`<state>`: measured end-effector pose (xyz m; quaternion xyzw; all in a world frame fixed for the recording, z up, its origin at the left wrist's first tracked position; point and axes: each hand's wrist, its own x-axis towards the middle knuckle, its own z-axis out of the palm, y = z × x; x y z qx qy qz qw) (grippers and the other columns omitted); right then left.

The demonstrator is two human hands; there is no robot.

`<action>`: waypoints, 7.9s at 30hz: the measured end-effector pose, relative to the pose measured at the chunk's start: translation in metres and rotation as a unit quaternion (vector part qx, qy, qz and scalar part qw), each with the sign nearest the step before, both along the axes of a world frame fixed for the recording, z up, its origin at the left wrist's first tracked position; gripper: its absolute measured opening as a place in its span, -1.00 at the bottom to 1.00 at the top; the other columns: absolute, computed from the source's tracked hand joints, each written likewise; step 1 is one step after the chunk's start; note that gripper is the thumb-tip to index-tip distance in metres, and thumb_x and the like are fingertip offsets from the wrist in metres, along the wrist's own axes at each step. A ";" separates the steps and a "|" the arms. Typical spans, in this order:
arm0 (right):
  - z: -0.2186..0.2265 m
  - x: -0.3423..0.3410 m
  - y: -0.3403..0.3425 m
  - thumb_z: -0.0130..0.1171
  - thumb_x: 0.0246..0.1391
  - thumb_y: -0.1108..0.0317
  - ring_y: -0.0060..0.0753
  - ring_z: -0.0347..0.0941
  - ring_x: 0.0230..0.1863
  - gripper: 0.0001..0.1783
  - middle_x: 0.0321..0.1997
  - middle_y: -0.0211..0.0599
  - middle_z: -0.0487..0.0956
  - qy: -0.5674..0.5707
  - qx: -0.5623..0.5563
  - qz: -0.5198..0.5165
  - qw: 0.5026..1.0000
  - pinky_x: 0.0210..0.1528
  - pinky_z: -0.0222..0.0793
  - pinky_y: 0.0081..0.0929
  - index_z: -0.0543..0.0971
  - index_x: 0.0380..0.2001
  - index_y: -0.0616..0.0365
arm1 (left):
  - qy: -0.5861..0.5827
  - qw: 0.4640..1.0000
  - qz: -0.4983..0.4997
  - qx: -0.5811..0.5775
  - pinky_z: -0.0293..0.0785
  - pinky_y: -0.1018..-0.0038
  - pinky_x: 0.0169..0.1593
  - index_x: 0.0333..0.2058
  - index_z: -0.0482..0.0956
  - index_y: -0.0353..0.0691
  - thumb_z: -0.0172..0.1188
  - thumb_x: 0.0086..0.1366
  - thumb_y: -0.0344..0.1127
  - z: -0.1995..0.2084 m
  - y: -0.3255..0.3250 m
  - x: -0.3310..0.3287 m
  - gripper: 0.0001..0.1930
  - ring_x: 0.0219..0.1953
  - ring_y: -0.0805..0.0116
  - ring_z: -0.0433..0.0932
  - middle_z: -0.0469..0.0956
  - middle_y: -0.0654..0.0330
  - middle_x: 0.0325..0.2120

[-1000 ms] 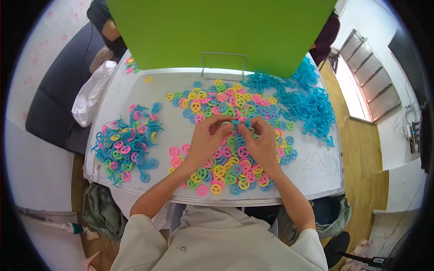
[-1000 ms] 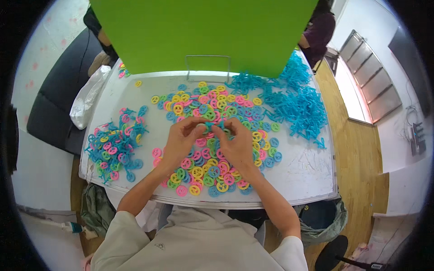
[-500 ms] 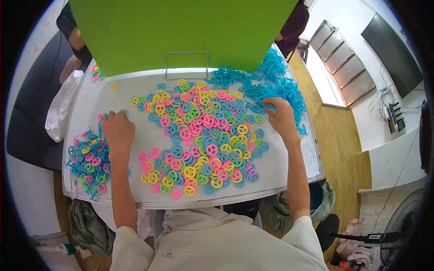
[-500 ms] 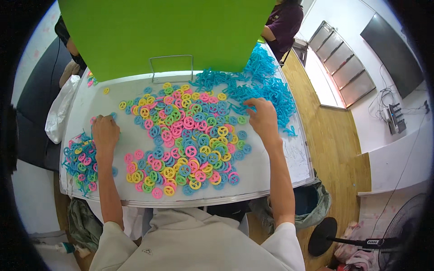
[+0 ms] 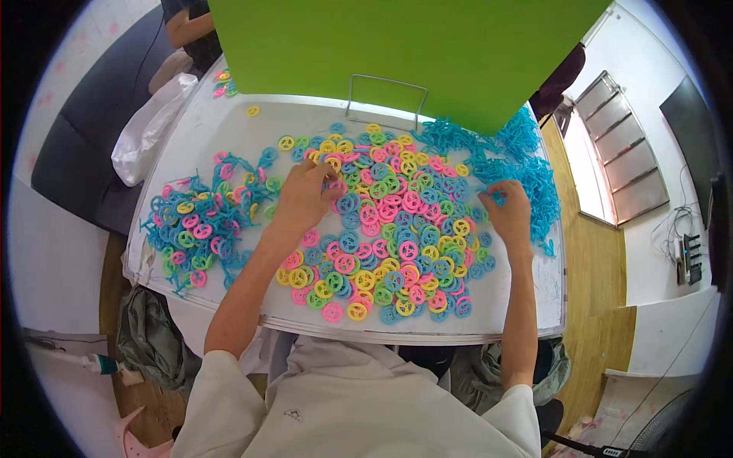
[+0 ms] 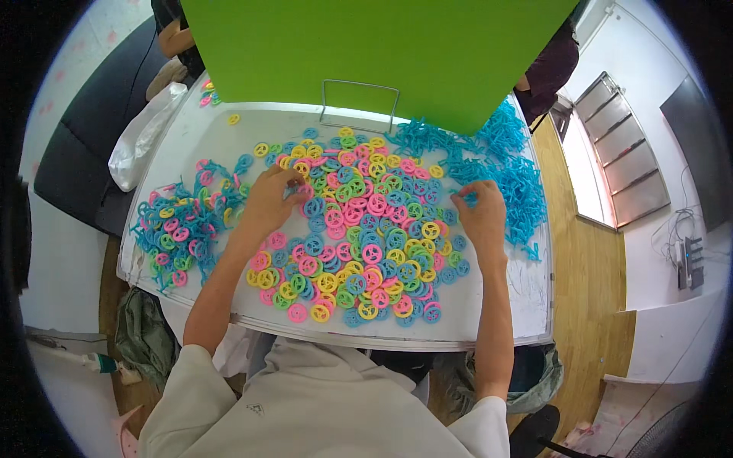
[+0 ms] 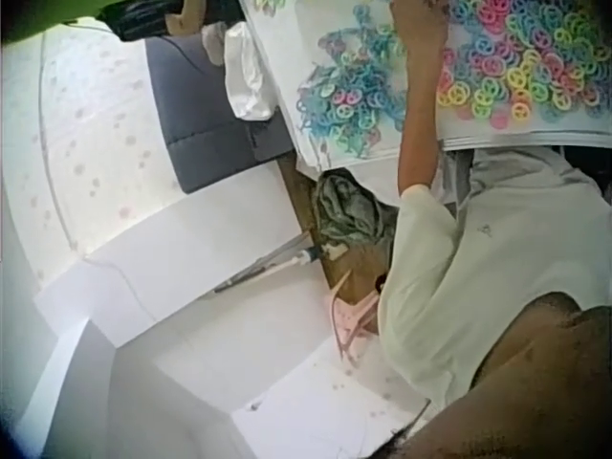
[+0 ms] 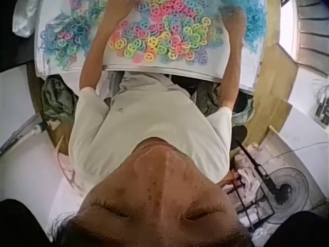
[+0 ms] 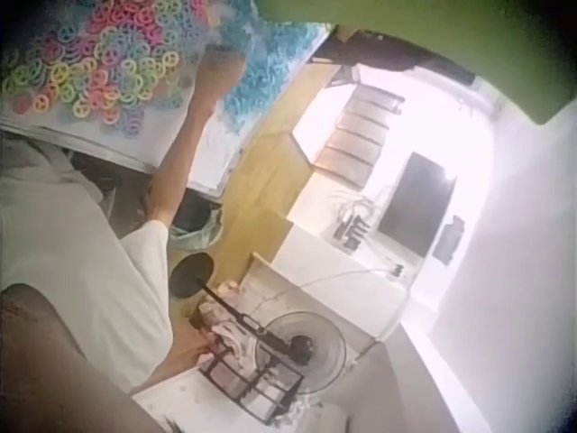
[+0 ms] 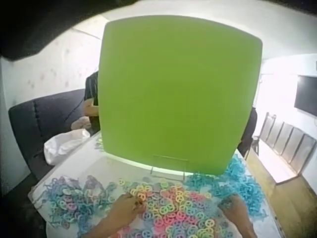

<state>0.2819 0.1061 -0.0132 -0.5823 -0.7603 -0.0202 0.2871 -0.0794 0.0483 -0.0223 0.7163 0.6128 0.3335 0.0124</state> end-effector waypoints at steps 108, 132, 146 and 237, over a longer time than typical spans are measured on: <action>0.006 -0.111 -0.054 0.20 0.02 0.62 -0.59 0.46 -0.19 -0.73 -0.17 -0.35 0.53 0.491 -0.188 0.239 0.816 -0.15 0.42 -0.61 0.53 -0.16 0.29 | -0.034 0.997 -0.061 0.029 0.43 0.28 -0.24 -0.27 0.54 -0.25 0.33 -0.02 -0.47 0.001 -0.024 0.053 -0.72 -0.31 0.05 0.48 0.43 0.09 -0.44; 0.006 -0.121 -0.059 0.18 -0.08 0.65 -0.43 0.46 -0.34 -0.80 -0.41 -0.30 0.53 0.368 -0.124 0.299 0.872 -0.26 0.36 -0.52 0.56 -0.32 0.24 | -0.539 0.808 -0.132 -0.197 0.61 0.47 -0.30 -0.29 0.32 -0.32 0.09 0.26 -0.57 0.011 -0.020 0.058 -0.88 -0.31 0.43 0.56 0.53 0.13 -0.39; 0.003 -0.122 -0.059 0.08 0.19 0.43 -0.57 0.51 -0.32 -0.81 -0.30 -0.35 0.55 0.537 -0.342 0.243 0.732 -0.19 0.45 -0.60 0.48 -0.15 0.27 | -0.514 0.829 -0.154 -0.159 0.60 0.49 -0.17 -0.28 0.41 -0.39 0.04 0.28 -0.60 0.021 -0.023 0.064 -0.94 -0.26 0.42 0.58 0.57 0.10 -0.32; -0.003 0.036 -0.056 0.38 -0.10 0.19 -0.32 0.57 -0.34 -0.55 -0.33 -0.13 0.61 0.096 -0.169 -0.111 0.975 -0.31 0.45 -0.41 0.59 -0.19 0.28 | -0.186 0.982 0.007 -0.019 0.36 0.53 -0.45 -0.27 0.58 -0.30 0.25 0.15 -0.42 0.012 -0.001 -0.002 -0.84 -0.45 0.45 0.47 0.51 0.18 -0.40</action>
